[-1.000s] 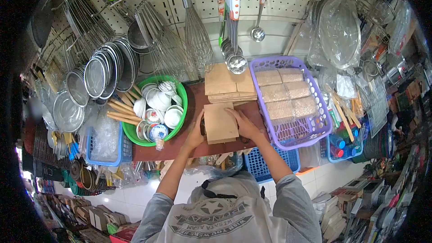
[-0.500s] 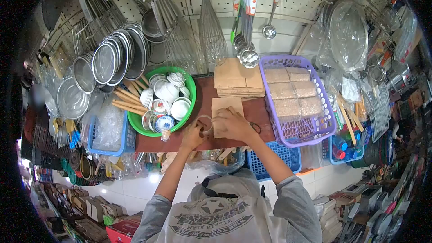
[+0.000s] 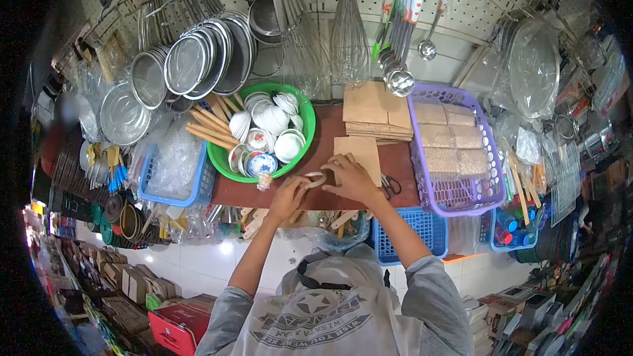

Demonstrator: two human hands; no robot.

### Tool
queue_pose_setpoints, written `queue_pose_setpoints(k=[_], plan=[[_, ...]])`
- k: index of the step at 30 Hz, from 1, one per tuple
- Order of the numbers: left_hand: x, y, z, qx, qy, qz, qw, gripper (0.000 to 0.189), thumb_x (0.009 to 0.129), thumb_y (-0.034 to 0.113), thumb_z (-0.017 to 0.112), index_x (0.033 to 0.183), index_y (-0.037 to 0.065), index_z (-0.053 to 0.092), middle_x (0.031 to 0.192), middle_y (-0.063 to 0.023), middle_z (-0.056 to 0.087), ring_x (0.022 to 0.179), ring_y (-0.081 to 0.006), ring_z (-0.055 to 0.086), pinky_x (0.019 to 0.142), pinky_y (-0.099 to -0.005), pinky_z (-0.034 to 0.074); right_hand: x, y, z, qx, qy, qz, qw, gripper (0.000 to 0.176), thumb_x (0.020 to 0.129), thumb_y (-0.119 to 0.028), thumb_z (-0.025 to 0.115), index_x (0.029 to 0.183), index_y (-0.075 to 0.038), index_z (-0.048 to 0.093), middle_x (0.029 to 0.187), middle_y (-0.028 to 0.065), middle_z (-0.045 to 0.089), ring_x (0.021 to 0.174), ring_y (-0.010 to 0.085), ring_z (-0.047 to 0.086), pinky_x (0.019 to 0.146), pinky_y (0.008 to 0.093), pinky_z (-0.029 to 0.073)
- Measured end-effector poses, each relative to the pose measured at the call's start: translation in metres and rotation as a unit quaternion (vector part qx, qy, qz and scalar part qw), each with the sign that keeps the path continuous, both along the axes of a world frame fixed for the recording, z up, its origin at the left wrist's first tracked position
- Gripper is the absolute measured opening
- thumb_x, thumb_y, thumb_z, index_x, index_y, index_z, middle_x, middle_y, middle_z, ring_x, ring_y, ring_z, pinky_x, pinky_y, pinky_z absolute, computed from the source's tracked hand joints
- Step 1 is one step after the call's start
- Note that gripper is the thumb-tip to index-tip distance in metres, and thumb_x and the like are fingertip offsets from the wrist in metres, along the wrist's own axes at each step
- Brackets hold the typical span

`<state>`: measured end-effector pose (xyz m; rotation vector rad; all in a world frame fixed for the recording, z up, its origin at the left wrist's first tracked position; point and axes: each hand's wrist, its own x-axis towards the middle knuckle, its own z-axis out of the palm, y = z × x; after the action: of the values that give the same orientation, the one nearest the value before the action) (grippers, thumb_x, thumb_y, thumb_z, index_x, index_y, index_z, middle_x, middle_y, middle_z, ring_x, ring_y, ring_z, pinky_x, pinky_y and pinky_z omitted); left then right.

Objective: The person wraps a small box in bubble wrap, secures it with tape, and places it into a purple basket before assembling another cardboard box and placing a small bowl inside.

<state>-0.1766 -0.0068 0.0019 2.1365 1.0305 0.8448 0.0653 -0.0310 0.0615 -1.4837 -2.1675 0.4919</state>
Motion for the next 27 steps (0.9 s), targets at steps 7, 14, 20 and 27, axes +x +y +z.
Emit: queue_pose_setpoints(k=[7,14,20,27], plan=[[0.0,-0.016,0.05,-0.117,-0.105,-0.013,0.987,0.018,0.093,0.008,0.063,0.11,0.004,0.067,0.089,-0.0063,0.062,0.074,-0.0149,0.051,0.067,-0.0283,0.042,-0.022,0.003,0.016,-0.099,0.171,0.063,0.978,0.031,0.089,-0.038,0.072,0.096,-0.009,0.068,0.084,0.0053,0.063,0.082,0.0216,0.062,0.078,0.0317,0.05],[0.001,-0.01,0.09,-0.042,-0.175,-0.033,0.983,0.019,0.092,0.008,0.066,0.111,0.007,0.07,0.093,-0.0053,0.058,0.068,-0.0125,0.049,0.064,-0.0267,0.043,-0.024,-0.003,0.022,-0.268,0.311,0.092,0.907,0.034,0.105,-0.037,0.051,0.093,-0.006,0.061,0.079,-0.0049,0.05,0.068,0.0041,0.044,0.056,0.0207,0.036],[0.007,0.017,0.096,-0.048,-0.113,-0.04,0.992,0.039,0.097,0.023,0.062,0.132,0.008,0.053,0.112,-0.0105,0.054,0.078,-0.0198,0.055,0.072,-0.0316,0.047,-0.037,-0.014,0.033,-0.233,0.411,0.078,0.878,0.03,0.105,-0.035,0.044,0.111,-0.007,0.056,0.09,-0.003,0.05,0.075,0.0099,0.044,0.065,0.0243,0.04],[0.034,0.045,0.1,-0.126,-0.063,-0.11,0.984,0.053,0.096,0.039,0.062,0.138,0.014,0.042,0.083,-0.0073,0.063,0.069,-0.0201,0.062,0.068,-0.0323,0.048,-0.033,-0.017,0.023,-0.213,0.383,-0.045,0.898,0.035,0.103,-0.018,0.037,0.132,-0.004,0.05,0.092,-0.0007,0.048,0.08,0.0095,0.045,0.076,0.0254,0.042]])
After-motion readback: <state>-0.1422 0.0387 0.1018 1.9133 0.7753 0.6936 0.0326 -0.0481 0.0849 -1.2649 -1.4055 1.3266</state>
